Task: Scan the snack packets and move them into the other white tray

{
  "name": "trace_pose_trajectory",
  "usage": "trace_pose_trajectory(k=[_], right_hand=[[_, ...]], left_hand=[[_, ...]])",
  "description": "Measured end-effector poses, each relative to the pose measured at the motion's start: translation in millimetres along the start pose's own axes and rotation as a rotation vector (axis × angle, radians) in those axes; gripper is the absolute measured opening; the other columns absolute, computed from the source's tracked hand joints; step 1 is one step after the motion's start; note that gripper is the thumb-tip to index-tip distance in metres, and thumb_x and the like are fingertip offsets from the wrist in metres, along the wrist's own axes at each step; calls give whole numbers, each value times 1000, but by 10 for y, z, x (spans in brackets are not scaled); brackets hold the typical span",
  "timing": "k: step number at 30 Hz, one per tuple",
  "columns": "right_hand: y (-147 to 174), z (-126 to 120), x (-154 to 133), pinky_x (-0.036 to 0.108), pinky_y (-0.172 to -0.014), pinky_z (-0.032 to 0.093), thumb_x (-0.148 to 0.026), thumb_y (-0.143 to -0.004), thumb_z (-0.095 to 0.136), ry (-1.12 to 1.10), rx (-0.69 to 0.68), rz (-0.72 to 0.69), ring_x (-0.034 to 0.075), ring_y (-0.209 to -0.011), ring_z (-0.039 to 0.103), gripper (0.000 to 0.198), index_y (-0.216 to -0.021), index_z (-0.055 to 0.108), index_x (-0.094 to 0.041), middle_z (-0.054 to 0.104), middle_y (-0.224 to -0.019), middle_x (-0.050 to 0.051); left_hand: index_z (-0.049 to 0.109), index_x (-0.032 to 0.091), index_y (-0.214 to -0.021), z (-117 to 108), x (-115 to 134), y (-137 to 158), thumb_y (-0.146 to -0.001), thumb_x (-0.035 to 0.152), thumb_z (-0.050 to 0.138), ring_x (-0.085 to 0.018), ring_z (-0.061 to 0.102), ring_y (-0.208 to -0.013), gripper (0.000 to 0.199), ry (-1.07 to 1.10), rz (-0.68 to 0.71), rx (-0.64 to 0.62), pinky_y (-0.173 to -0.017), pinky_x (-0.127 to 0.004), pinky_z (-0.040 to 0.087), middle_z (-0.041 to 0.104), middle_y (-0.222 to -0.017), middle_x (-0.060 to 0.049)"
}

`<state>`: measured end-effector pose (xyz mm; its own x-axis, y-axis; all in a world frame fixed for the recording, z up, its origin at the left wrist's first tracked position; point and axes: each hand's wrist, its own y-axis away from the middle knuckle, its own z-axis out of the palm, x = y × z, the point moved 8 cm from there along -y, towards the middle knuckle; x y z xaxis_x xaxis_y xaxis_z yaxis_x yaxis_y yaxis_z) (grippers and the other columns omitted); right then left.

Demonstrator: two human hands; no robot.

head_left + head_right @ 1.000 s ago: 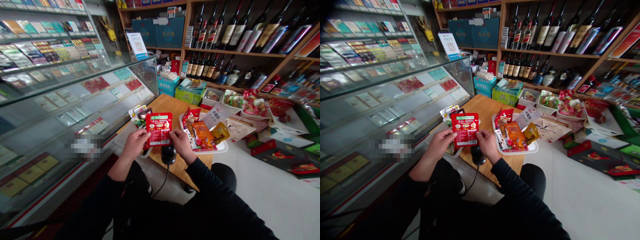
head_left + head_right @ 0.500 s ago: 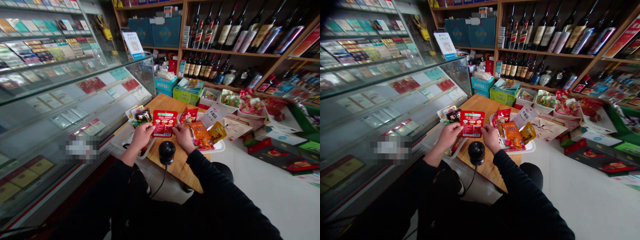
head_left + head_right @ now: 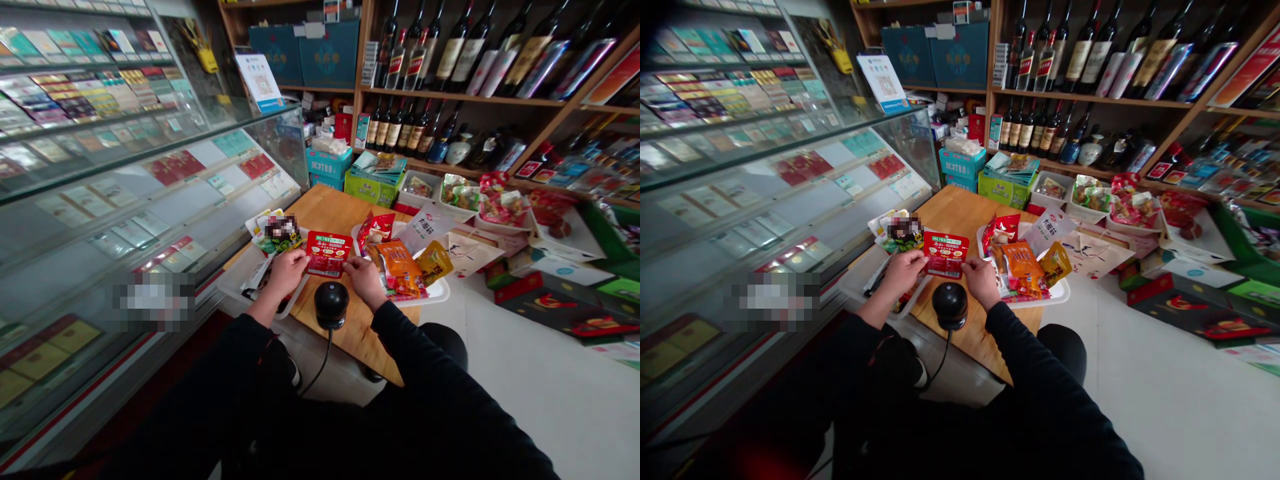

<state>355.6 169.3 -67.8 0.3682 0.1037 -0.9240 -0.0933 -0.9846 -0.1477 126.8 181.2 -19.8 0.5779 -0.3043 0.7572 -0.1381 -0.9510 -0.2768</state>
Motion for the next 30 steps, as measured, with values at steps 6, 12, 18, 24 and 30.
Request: trace_pose_trajectory(k=[6,12,18,24,30], right_hand=[[38,-2,13,28,-71,44,-36,-86,58,46,-9,-5,17,-72,61,25,-79,74,-18,71,-75,2],[27,-64,17,28,-69,44,-37,-84,60,13,27,19,18,-71,60,23,-82,73,-18,69,-74,1],[-22,-198,-124,27,-63,41,-34,-82,60,19,30,-20,16,-63,54,17,-74,66,-20,65,-70,0],[-141,-399,-144,26,-62,40,-28,-79,58,22,67,-33,16,-64,56,13,-86,64,-19,65,-72,-1],[-399,-692,-339,26,-60,35,-27,-80,58,156,91,-131,14,-61,50,11,-71,54,-21,55,-65,-3]], left_hand=[[64,18,-74,66,-8,19,-93,37,53,-17,57,-71,28,21,-14,-40,-70,-29,40,64,-74,0],[65,19,-75,40,79,18,-94,39,51,-17,56,-70,31,-59,-19,-45,-68,-28,40,65,-73,-1],[67,19,-82,48,254,-21,-94,36,53,-17,60,-74,25,-36,25,-62,-72,-28,43,68,-78,0],[64,19,-79,162,458,-125,-93,32,52,-17,60,-75,23,-27,64,-101,-73,-27,43,69,-79,0],[62,19,-75,260,621,-331,-92,32,54,-16,58,-70,22,-53,74,-71,-70,-27,42,67,-74,0]])
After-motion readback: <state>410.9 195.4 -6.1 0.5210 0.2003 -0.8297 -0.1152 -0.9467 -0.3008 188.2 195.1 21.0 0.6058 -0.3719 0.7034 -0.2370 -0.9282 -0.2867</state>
